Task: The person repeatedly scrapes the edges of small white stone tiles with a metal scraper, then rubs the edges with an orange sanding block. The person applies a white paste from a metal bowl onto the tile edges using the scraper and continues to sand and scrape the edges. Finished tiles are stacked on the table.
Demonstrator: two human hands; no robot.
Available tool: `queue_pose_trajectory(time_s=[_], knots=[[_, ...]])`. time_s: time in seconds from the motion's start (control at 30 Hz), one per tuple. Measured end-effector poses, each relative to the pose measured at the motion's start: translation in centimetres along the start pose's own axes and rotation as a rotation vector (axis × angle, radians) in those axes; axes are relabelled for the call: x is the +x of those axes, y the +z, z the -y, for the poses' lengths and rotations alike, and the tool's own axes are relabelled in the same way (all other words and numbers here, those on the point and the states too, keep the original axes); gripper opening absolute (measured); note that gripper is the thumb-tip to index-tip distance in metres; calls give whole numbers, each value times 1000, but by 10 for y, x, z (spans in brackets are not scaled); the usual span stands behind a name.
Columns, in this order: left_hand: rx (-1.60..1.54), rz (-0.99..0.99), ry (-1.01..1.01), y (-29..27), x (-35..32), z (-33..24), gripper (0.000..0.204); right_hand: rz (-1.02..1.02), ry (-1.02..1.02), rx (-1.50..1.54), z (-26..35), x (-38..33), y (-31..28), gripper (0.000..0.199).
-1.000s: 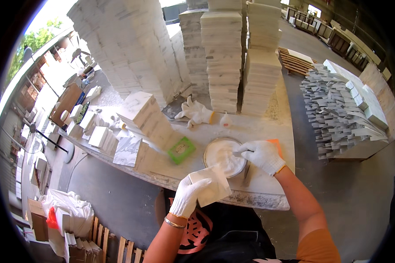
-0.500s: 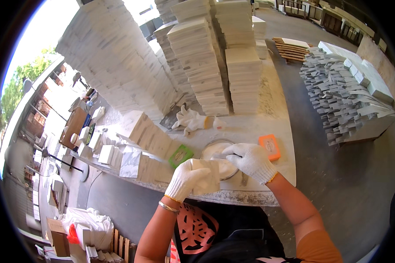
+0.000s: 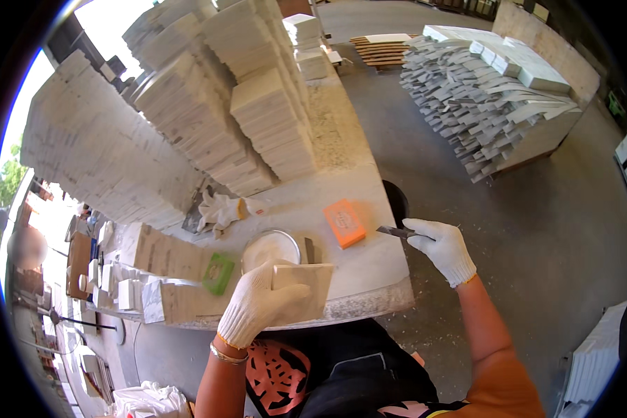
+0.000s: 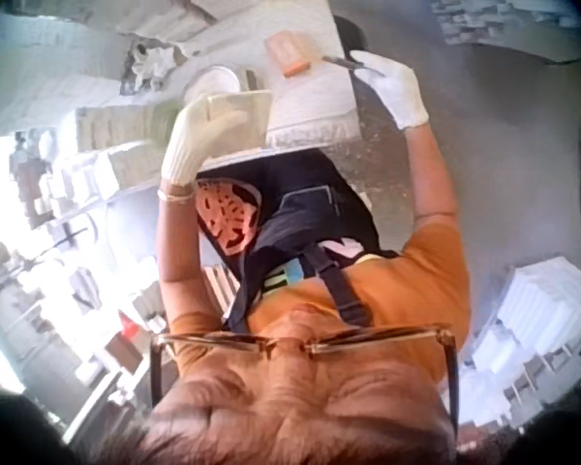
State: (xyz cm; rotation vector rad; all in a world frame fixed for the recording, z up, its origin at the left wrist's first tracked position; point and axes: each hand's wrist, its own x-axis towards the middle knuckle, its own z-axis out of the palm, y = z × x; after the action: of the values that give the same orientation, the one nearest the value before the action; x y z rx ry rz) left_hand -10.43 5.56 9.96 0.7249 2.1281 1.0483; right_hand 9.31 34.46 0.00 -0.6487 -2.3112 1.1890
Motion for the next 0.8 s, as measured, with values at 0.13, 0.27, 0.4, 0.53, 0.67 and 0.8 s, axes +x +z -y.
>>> queue_pose_trajectory(time_s=[0.13,0.27,0.4,0.53,0.67,0.8], knots=[[0,227,132,54,44,0,27,18,308,149,-22,-39,-27,24],[169,343,351,102,102,14,30,15,505,356,-26,-69,-40,23],[334,358,429,120,132,1,40,4,543,483,-32,-82,-42,28],[468,120,428,142,128,-10,55,8,506,461,-29,-75,-41,29],[517,24,521,157,118,0,70,68,401,426,-27,-58,-28,25],[485,-63,622,161,96,11,78,132,189,193,-35,-46,-21,23]])
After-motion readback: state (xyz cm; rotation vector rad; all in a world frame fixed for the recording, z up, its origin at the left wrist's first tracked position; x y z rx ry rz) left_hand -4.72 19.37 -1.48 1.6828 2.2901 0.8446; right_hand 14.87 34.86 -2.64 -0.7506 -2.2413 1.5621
